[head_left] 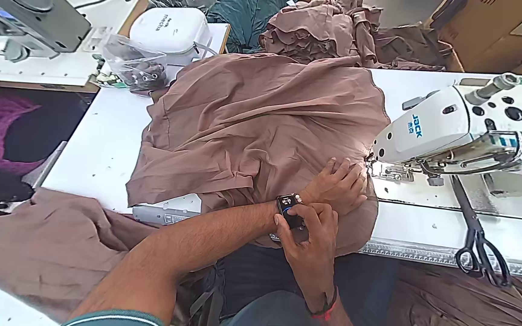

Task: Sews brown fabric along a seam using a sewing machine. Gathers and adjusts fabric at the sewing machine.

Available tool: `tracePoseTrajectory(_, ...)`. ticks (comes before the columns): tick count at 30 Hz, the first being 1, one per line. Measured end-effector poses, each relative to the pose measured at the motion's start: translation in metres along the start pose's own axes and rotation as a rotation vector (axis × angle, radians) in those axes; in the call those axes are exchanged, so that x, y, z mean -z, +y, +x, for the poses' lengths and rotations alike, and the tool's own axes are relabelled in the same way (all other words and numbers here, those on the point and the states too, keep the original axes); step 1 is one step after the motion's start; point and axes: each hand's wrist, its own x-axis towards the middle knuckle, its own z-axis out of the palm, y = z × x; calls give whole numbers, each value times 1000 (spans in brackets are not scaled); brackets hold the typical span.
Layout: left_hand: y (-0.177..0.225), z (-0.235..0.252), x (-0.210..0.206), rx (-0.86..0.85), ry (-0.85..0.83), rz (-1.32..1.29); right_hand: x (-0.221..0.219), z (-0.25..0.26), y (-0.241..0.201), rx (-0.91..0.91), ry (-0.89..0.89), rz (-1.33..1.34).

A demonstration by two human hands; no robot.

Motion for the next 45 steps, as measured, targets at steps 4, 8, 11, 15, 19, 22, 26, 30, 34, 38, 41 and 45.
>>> tracePoseTrajectory(4, 1, 1, 10, 13, -65, -57, 3, 3, -3, -29, -41, -107)
tracePoseTrajectory(8, -2, -8, -30, 6, 66, -4, 2, 2, -4, -96, -47, -84)
tracePoseTrajectory(11, -6, -19, -50, -7, 2, -67, 2, 2, -3, -92, -33, -62)
tracePoseTrajectory(15, 2, -1, -10, 23, 47, 22, 3, 3, -4, -93, -30, -39)
tracePoseTrajectory(19, 3, -1, -7, 24, 26, 13, 1, 1, -4, -97, -12, -10)
tracePoseTrajectory(22, 3, -1, -5, 25, 14, 14, 1, 0, -3, -71, -3, -10)
tracePoseTrajectory(26, 3, 0, 6, 37, -53, -20, 1, 0, -2, -26, 2, -8)
tracePoseTrajectory(30, 2, 1, 12, 26, -84, -43, 1, 1, -2, 4, -8, -55)
tracePoseTrajectory(34, 3, 1, 17, 32, -110, -61, 4, 4, -3, -14, -50, -113)
tracePoseTrajectory(38, 4, 1, 15, 36, -98, -47, 3, 3, -3, -54, -27, -44)
tracePoseTrajectory(41, 5, 2, 16, 46, -115, -38, 1, 1, -2, -15, 4, -1)
tracePoseTrajectory(45, 3, 1, 16, 27, -92, -30, 2, 2, -2, 13, -30, -30)
